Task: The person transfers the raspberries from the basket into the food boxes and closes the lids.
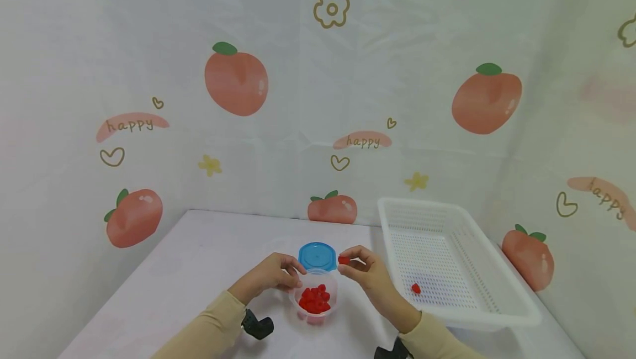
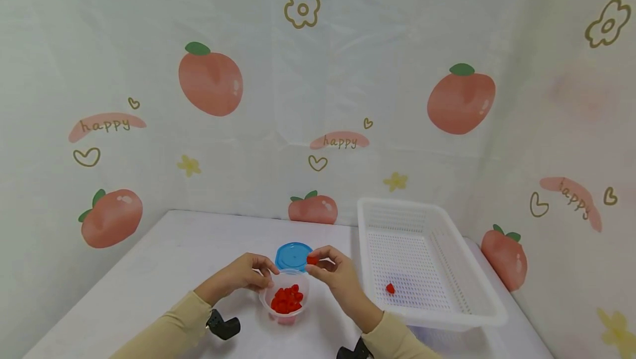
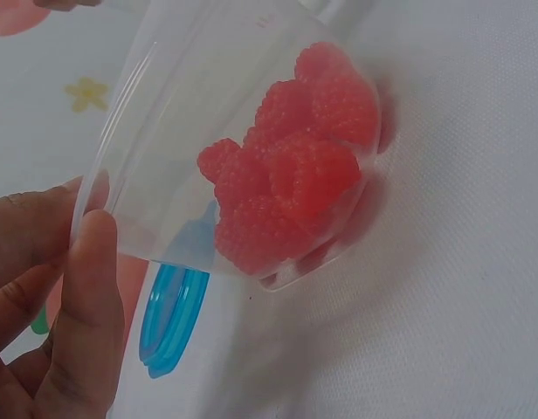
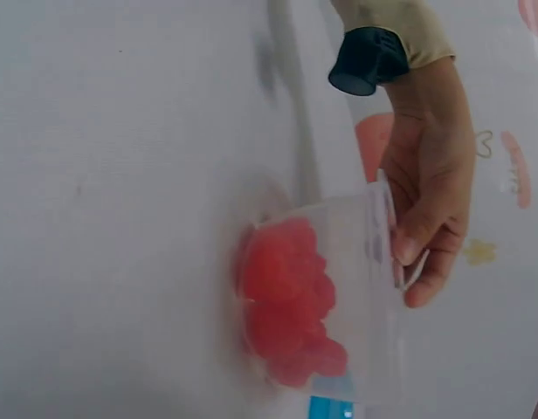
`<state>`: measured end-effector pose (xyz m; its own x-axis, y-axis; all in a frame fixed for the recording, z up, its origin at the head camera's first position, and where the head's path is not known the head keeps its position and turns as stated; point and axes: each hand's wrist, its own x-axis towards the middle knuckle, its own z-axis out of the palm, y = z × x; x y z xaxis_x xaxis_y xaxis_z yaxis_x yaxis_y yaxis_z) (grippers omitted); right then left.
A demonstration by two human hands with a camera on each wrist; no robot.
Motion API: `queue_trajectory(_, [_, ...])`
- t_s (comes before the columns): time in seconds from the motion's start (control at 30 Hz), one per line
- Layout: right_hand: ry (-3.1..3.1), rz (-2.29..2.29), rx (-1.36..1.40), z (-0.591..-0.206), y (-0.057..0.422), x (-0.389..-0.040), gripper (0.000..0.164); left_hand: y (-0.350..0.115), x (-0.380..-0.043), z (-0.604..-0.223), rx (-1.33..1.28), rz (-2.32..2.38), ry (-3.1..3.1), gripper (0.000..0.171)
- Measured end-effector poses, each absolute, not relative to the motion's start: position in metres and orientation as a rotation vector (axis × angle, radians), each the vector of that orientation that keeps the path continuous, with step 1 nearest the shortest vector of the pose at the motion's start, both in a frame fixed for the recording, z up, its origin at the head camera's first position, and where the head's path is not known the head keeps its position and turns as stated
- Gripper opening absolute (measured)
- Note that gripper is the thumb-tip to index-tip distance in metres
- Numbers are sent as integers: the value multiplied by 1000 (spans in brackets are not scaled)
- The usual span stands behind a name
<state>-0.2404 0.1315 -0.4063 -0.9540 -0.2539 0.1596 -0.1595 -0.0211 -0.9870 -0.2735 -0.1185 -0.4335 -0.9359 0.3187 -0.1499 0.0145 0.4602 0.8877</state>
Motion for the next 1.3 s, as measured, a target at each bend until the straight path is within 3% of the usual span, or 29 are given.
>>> queue_trajectory(0.57, [2357,-1861,-299,-446,120,-234,29,-118,-275,-437,274,1471,2422,23])
queue_trajectory(1.3, [2377,-1846,-331,-447,118,-237,29,-119,-274,-435,311,1486,2397,22])
